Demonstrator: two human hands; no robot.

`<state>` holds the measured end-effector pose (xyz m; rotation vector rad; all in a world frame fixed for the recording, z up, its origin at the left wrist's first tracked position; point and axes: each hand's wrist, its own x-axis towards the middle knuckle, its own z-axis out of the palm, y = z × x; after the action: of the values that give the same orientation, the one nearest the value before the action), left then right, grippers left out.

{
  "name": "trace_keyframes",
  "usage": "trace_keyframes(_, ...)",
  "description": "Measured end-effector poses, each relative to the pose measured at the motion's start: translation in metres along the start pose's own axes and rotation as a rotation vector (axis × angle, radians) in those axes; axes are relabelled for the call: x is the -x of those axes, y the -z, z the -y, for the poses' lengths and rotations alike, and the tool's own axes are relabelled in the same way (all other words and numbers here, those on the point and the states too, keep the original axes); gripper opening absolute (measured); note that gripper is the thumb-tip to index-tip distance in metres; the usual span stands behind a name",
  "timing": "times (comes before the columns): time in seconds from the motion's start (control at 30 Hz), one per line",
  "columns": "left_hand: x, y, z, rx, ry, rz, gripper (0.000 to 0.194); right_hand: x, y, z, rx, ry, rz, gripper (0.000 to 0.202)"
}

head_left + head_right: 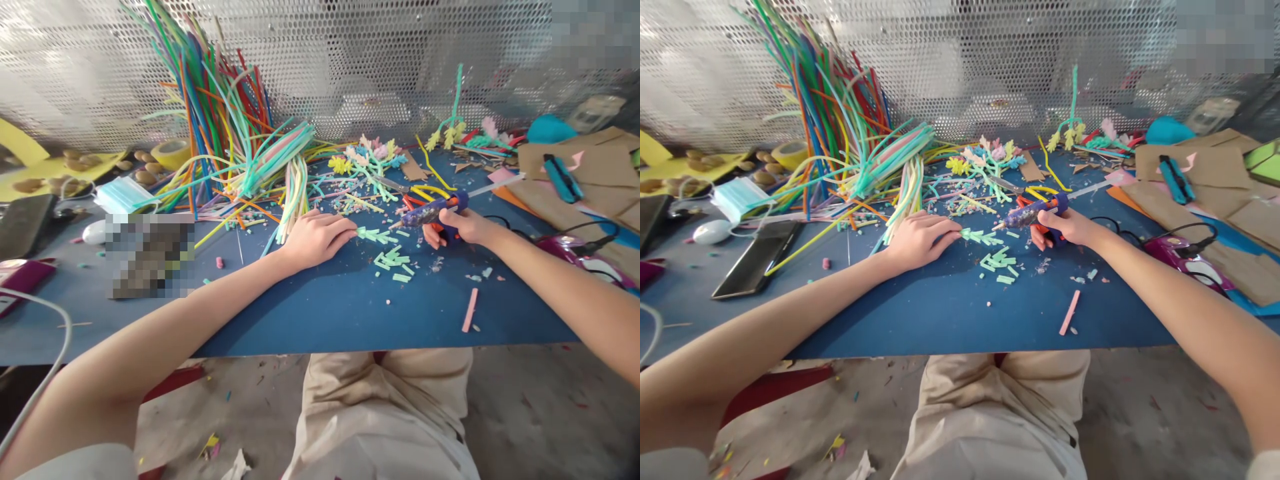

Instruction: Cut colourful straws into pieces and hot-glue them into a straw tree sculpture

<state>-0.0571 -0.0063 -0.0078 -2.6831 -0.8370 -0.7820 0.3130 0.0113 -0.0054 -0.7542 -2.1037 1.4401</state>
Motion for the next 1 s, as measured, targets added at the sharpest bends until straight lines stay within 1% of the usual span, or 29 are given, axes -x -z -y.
trace_keyframes(0.1,0.0,0.0,0.0,-0.003,-0.01,-0.004,0.03,-0.002,-0.003,0.0,0.021,0.022,0.026,0.061)
trace_keyframes(0.27,-0.001,0.001,-0.001,-0.006,-0.024,-0.013,0.03,-0.006,-0.008,0.001,0.137,0.065,0.04,0.063)
trace_keyframes(0.4,-0.001,0.001,-0.002,-0.006,-0.019,0.003,0.031,-0.007,-0.01,0.003,0.085,0.086,0.053,0.059)
trace_keyframes(0.47,-0.001,0.001,-0.002,-0.002,-0.025,-0.008,0.03,-0.007,-0.01,0.002,0.079,0.087,0.064,0.059)
trace_keyframes(0.57,-0.001,0.001,-0.001,0.008,-0.035,-0.024,0.028,-0.008,-0.008,-0.003,0.077,0.093,0.081,0.059)
trace_keyframes(0.7,0.0,0.001,-0.001,0.008,-0.022,0.001,0.03,-0.008,-0.007,-0.01,-0.001,0.13,0.101,0.057)
trace_keyframes(0.87,0.0,0.001,-0.001,0.007,-0.042,-0.022,0.028,-0.007,-0.006,-0.014,-0.001,0.105,0.11,0.056)
trace_keyframes(1.0,-0.001,0.002,-0.001,0.004,-0.048,-0.035,0.027,-0.006,-0.005,-0.014,0.019,0.084,0.089,0.057)
